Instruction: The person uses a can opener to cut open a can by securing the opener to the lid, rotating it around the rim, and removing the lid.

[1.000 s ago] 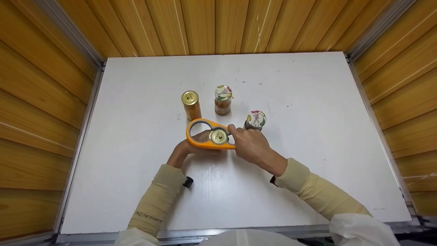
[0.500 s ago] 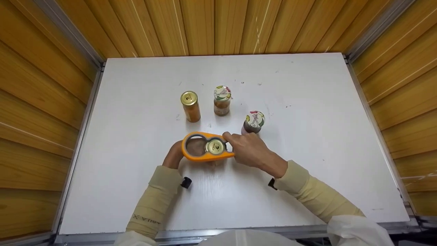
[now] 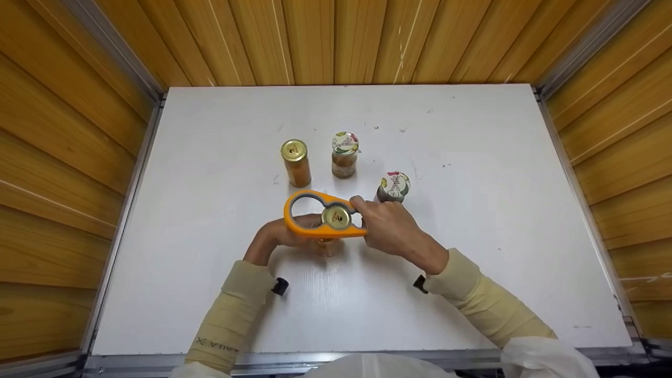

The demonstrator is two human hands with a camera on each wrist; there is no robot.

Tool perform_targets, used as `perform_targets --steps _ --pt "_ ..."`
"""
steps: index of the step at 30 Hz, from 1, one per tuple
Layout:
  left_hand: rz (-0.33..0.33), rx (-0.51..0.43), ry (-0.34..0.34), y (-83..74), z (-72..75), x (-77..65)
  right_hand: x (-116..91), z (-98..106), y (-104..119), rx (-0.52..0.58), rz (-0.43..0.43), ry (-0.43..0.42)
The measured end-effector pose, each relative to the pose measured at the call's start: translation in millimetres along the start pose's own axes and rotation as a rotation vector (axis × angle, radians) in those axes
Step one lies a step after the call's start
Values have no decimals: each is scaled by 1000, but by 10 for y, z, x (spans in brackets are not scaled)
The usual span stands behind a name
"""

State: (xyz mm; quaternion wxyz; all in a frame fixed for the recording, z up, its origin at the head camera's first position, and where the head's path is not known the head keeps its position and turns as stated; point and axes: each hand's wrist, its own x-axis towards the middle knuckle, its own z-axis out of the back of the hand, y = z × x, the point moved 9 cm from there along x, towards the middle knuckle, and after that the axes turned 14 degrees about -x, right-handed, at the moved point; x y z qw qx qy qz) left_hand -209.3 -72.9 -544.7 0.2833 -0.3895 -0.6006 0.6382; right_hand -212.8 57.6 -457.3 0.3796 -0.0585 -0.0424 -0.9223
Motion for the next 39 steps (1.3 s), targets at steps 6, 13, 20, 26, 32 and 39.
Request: perform_targets --steps 6,13,20,26,32,39 --pt "50 -30 -105 80 135 -156 -74 25 -69 5 -34 7" --pt "17 -93 -347 151 536 -465 -118 37 -62 -8 -26 8" --pt "61 -126 -756 243 1084 -767 -167 37 -99 2 -54 31" --pt "106 -173 -1000 302 1473 -901 -223 42 -130 -2 -73 23" --pt "110 -190 -1183 317 1744 -1000 -210 61 -115 -3 -54 14" --pt "39 -196 -1314 284 1948 -1064 -191 70 -125 31 -74 29"
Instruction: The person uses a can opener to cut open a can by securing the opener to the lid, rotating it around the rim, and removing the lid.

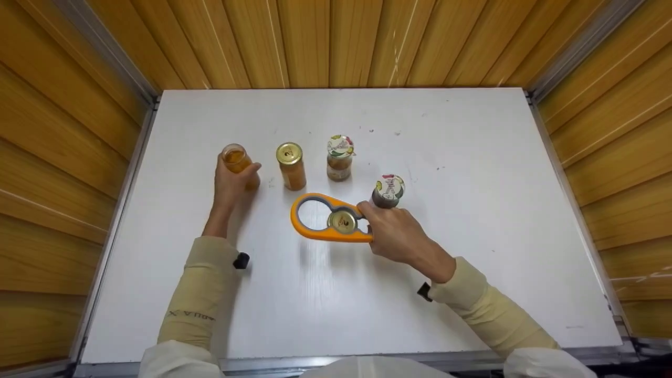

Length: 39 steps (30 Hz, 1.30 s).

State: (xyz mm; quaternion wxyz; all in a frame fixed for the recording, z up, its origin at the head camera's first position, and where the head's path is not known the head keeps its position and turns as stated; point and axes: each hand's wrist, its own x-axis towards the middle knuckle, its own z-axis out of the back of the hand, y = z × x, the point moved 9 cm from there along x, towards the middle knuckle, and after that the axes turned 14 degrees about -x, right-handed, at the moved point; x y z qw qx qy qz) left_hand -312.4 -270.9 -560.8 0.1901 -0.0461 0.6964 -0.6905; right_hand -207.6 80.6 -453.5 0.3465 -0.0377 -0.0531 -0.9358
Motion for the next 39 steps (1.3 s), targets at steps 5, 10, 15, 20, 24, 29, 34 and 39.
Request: perform_targets --steps 5,10,15,20,24,29,34,39 --pt "-43 -38 -68 -32 28 153 -1 -21 -14 15 -29 28" --pt "-62 -66 -116 -37 81 263 0 -45 -1 19 -26 45" --pt "-88 -68 -152 -71 126 326 -9 -51 -3 24 -36 57" --pt "-108 -72 -192 -65 141 355 -17 -67 3 21 -41 64" --pt "-94 -81 -220 -56 135 350 -14 -69 13 17 -38 64" --pt "-48 -69 -230 -67 148 336 2 -27 32 0 -16 29" --pt "-20 -31 -187 -110 136 338 15 16 28 -23 -11 3" --pt "3 -33 -164 -102 140 319 27 33 28 -29 -10 1"
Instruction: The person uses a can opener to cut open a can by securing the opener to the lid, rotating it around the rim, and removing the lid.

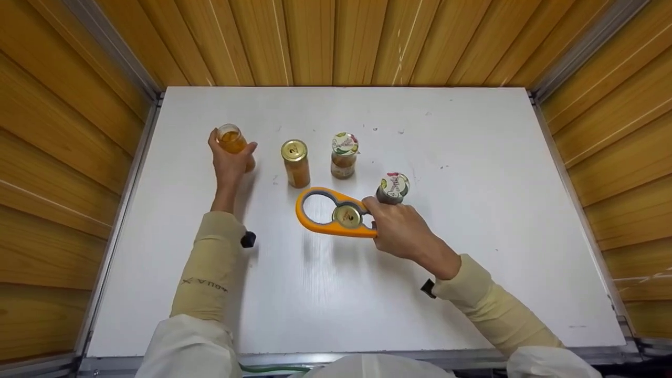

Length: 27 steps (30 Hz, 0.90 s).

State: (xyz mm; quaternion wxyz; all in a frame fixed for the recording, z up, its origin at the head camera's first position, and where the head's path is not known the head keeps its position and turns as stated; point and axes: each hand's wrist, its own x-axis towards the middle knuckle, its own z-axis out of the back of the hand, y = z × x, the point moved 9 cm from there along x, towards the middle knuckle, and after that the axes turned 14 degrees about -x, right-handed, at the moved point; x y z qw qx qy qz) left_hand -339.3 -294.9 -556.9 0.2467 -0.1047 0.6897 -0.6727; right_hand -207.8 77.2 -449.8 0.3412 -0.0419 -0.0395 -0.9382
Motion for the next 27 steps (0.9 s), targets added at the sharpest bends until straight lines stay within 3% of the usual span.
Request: perform_targets --steps 3,7,11,14,16,19,24,27 --pt "43 38 -36 20 64 -71 9 12 10 12 1 3" --pt "128 87 -103 51 149 -318 22 43 16 20 3 0" --pt "154 -24 -133 56 134 -647 36 100 12 22 0 -22" --pt "205 -97 -98 78 42 -878 42 136 12 27 -5 -27" --pt "260 -100 -30 98 -67 -1018 47 154 18 30 -4 -30" --pt "299 -98 150 83 -303 -1223 56 192 35 30 10 -49" --pt "232 -67 545 -2 -752 -1589 56 236 50 16 27 -72" --pt "210 -104 715 -40 -956 -1804 50 217 37 8 19 -55"
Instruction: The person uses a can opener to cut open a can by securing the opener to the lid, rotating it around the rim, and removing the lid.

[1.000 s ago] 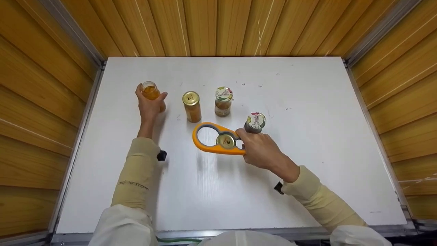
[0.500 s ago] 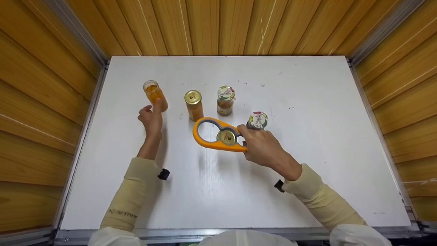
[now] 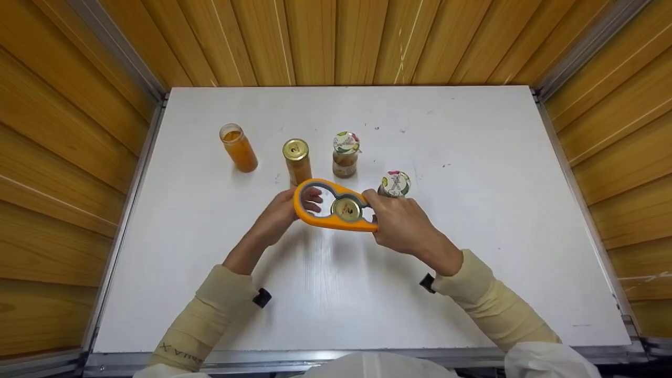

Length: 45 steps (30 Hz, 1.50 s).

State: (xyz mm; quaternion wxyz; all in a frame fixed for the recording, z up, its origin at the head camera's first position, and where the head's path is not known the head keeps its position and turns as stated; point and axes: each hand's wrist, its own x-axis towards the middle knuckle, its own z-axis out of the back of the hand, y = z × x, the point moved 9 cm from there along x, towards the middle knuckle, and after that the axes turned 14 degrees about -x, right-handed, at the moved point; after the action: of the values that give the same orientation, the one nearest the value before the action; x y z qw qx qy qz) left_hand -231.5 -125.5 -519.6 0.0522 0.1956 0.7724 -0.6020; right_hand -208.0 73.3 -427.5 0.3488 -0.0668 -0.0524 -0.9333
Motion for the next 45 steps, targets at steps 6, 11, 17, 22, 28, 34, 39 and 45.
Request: perform_targets --steps 6,11,17,22,28,34,39,45 --pt "-40 -275 181 43 -329 -11 -7 -24 -14 -9 -9 17" --pt "45 -477 210 143 -434 -29 -12 -51 -35 -10 -16 29" --pt "87 -489 292 189 -566 -34 -31 -111 -70 -17 -35 51" --pt "75 -474 340 230 -624 -33 -54 -154 -65 -20 -27 42" --pt "90 -479 347 301 -671 -51 -78 -196 -28 -26 0 33" --pt "96 -484 366 347 -712 -68 -94 -226 -1 -32 6 25" --pt "114 -465 365 387 -719 -71 -107 -256 6 -44 -3 41" --pt "135 -449 371 424 -723 -77 -131 -281 16 -49 -3 53"
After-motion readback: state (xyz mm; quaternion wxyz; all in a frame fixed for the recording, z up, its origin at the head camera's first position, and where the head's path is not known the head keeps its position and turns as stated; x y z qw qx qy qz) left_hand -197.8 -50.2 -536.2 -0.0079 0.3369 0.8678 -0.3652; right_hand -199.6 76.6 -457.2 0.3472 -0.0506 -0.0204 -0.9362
